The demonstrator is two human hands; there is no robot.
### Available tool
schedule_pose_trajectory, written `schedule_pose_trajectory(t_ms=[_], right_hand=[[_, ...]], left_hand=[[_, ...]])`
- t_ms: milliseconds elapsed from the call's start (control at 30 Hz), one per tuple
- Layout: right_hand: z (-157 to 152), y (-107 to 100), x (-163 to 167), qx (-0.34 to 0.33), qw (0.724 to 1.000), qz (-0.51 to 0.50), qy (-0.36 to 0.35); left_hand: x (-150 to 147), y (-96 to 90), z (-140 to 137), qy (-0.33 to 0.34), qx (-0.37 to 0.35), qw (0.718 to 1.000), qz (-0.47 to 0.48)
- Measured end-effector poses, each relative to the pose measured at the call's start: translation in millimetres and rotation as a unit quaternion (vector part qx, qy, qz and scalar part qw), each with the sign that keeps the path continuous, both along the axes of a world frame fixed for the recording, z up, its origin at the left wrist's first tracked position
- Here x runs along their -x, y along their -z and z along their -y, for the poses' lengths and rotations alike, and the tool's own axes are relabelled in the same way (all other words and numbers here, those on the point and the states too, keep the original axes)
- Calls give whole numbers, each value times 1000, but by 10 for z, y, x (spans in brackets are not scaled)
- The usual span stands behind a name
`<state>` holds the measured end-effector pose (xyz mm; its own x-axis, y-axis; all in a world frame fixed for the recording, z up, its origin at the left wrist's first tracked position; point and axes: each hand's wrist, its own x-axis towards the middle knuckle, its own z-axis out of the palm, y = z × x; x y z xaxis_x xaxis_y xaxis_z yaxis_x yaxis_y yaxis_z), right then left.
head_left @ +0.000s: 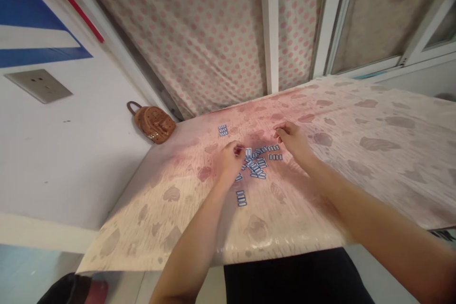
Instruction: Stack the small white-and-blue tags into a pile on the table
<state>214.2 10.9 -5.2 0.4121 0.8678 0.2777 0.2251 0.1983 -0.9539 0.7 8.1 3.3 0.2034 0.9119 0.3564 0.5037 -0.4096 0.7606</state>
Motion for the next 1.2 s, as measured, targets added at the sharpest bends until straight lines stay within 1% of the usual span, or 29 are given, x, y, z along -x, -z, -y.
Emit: schedule_pose_trajectory(t_ms=[67,167,233,300,367,467,567,667,767,867,967,1000,1067,1133,1200], right_hand=[[-25,42,-6,12,1000,23,1],[-56,118,-21,27,996,85,7],[-66,161,-32,24,991,128,16],[-68,191,-38,19,987,156,17],[-61,207,-31,16,985,174,1],[-35,211,12,12,980,192,-47],[14,187,90,8,971,208,-117],[78,148,183,0,951,242,-192],[136,137,273,-11,926,286,-247],[177,167,345,-21,901,331,-282],[198,198,396,-38,887,364,-281],[199,200,408,-41,889,364,-273],[194,189,421,-38,907,340,-244],[181,162,422,-27,934,283,-216],[167,132,415,-16,955,209,-212]], left_hand=[[107,-25,-83,-30,-5,999,26],[188,-37,-158,-39,11,994,98],[209,-38,-185,-43,18,990,131],[222,-46,-196,-47,17,988,147],[234,-66,-190,-49,18,987,154],[233,-103,-159,-49,47,984,166],[211,-119,-129,-42,105,974,197],[189,-114,-119,-34,147,959,242],[182,-105,-123,-22,167,943,289],[181,-91,-136,-17,187,930,316],[183,-45,-163,-17,201,924,323],[182,-23,-175,-17,200,925,322],[177,18,-192,-14,193,930,313],[159,43,-193,-8,190,936,297],[127,42,-169,4,201,938,283]])
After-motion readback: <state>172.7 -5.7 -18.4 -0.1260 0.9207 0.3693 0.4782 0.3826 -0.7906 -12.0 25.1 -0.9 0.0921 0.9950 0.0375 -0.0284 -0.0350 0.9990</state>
